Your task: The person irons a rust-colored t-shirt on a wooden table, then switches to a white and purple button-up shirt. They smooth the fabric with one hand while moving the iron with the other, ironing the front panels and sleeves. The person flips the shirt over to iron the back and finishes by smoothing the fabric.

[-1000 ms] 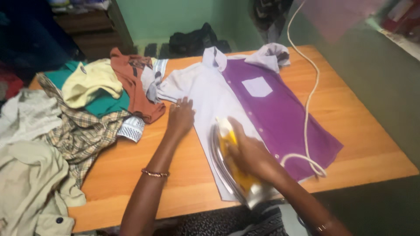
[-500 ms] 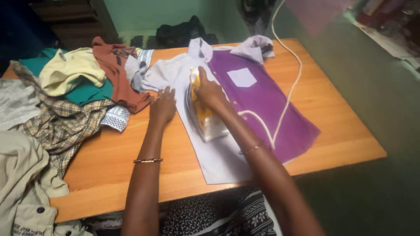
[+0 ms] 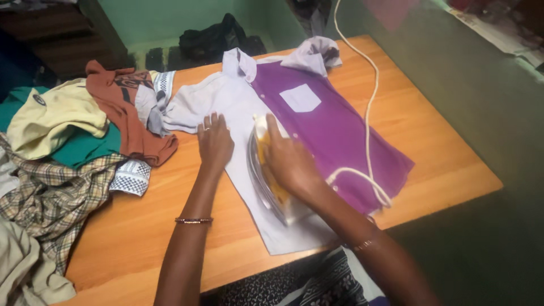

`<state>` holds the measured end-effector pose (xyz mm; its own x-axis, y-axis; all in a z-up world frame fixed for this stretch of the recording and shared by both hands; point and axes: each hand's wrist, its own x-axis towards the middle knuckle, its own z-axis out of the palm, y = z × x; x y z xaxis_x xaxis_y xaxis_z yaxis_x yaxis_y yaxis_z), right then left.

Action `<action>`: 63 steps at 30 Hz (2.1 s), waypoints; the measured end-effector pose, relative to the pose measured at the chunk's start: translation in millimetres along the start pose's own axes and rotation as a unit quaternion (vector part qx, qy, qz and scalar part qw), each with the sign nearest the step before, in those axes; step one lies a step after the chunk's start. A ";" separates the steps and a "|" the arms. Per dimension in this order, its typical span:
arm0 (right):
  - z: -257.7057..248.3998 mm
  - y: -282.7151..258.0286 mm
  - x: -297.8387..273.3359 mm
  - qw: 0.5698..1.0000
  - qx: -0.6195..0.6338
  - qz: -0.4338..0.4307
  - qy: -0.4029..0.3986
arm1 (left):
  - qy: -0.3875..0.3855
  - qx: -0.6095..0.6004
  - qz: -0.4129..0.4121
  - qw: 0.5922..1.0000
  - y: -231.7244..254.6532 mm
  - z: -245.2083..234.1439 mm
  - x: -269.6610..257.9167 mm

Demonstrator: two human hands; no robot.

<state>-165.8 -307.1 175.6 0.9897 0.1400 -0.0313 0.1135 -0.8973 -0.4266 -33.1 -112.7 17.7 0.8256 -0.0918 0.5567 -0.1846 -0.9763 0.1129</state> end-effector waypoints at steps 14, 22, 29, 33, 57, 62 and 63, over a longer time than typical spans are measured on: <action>24.0 21.5 141.0 0.994 -0.011 -0.099 0.054 | -0.027 -0.030 -0.035 0.999 -12.4 12.7 -0.6; -25.2 11.0 -22.7 0.994 0.029 0.050 -0.094 | 0.003 0.001 -0.018 1.000 -14.6 18.7 -1.8; -30.6 2.3 -17.7 0.992 0.009 0.072 -0.106 | 0.022 0.001 -0.019 1.000 -13.8 19.6 -2.1; -6.7 7.4 50.9 0.999 0.019 -0.013 -0.033 | 0.027 -0.004 -0.018 0.999 -13.4 17.9 0.4; 16.2 11.3 88.2 0.998 -0.004 -0.057 0.023 | 0.067 -0.165 -0.096 0.979 -24.8 11.2 2.7; 30.0 10.8 185.8 0.995 0.056 -0.071 0.043 | 0.023 0.034 -0.083 0.996 -30.3 -11.8 -5.5; 33.1 7.6 194.6 0.995 0.043 -0.080 0.051 | 0.011 0.045 -0.077 0.996 -34.6 -16.1 -5.9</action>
<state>24.7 -272.8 136.3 0.9640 0.2303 0.1329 0.2659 -0.8275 -0.4944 -40.2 -75.2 23.7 0.8279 0.0644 0.5571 -0.0075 -0.9920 0.1257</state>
